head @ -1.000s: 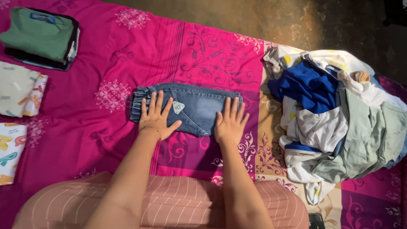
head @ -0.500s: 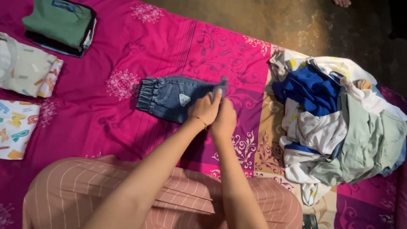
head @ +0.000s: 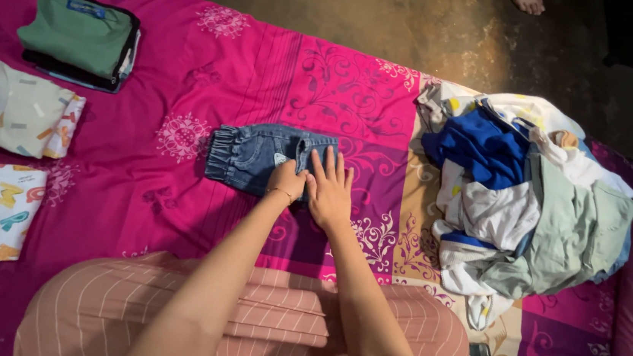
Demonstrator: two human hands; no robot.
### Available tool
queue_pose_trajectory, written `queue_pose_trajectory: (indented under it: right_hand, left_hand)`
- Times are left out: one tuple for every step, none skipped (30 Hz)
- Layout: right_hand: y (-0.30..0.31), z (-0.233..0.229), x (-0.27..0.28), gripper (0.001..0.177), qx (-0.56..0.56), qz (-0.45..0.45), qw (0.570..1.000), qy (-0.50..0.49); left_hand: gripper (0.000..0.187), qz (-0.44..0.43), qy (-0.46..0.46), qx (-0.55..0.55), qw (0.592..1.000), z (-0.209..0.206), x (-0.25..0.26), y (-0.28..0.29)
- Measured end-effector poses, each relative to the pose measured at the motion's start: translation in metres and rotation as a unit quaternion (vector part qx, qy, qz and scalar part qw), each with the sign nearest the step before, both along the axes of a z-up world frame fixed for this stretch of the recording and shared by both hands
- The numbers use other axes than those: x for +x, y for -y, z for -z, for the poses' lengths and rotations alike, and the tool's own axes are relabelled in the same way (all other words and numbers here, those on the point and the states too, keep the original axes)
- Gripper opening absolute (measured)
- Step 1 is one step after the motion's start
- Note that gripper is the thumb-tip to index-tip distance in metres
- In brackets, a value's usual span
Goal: Folding various laundry items and organizing them into stacks on a bed.
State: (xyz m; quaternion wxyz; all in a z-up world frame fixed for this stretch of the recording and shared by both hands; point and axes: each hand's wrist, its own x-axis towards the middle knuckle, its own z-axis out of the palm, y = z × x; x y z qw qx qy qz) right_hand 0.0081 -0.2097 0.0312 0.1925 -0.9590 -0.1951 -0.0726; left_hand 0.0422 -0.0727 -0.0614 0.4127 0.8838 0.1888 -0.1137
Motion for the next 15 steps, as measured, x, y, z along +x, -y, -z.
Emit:
queue_pose_trajectory:
  right_hand:
    - [0.002,0.008,0.001,0.057,-0.030,0.010,0.999,-0.026]
    - [0.002,0.017,0.002,0.060,-0.058,0.019,0.997,-0.052]
    - [0.001,0.020,0.003,0.060,-0.056,0.012,0.997,-0.053]
    - [0.003,0.022,0.002,0.061,-0.058,0.008,0.997,-0.042]
    - [0.005,0.025,0.001,0.061,-0.059,0.004,0.998,-0.031]
    - [0.005,0.028,0.002,0.061,-0.060,0.007,0.998,-0.032]
    - [0.005,0.031,0.002,0.061,-0.072,0.011,0.997,-0.033]
    - [0.004,0.033,0.004,0.061,-0.084,0.015,0.996,-0.032]
    - [0.006,0.035,0.003,0.061,-0.085,0.018,0.996,-0.033]
    - [0.005,0.036,0.003,0.061,-0.087,0.020,0.996,-0.030]
    - [0.004,0.038,0.003,0.062,-0.088,0.022,0.995,-0.028]
    - [0.003,0.037,0.002,0.062,-0.086,0.021,0.996,-0.029]
    - [0.003,0.036,0.001,0.062,-0.078,0.021,0.996,-0.028]
    - [0.003,0.034,0.001,0.062,-0.070,0.022,0.997,-0.027]
    - [0.001,0.036,0.001,0.062,-0.069,0.022,0.997,-0.028]
  left_hand:
    - [0.046,-0.029,0.057,-0.012,0.998,0.006,-0.001,0.002]
    - [0.052,-0.059,0.114,-0.021,0.991,0.011,-0.002,0.000]
    - [0.052,-0.065,0.114,-0.018,0.991,0.002,-0.005,-0.001]
    - [0.051,-0.078,0.095,-0.017,0.992,-0.006,-0.009,0.002]
    - [0.051,-0.091,0.077,-0.016,0.993,-0.014,-0.012,0.004]
    - [0.051,-0.088,0.076,-0.018,0.993,-0.025,-0.016,0.005]
    - [0.049,-0.085,0.053,-0.006,0.995,-0.036,-0.019,0.006]
    - [0.047,-0.081,0.032,0.007,0.996,-0.048,-0.021,0.007]
    - [0.047,-0.078,0.032,0.005,0.996,-0.049,-0.022,0.009]
    - [0.046,-0.077,0.032,0.006,0.996,-0.050,-0.024,0.008]
    - [0.045,-0.076,0.033,0.006,0.997,-0.052,-0.025,0.007]
    - [0.045,-0.077,0.032,0.008,0.996,-0.045,-0.026,0.007]
    - [0.044,-0.081,0.055,0.009,0.995,-0.038,-0.026,0.008]
    - [0.044,-0.084,0.078,0.009,0.993,-0.031,-0.026,0.009]
    - [0.044,-0.084,0.078,0.010,0.993,-0.047,-0.031,0.010]
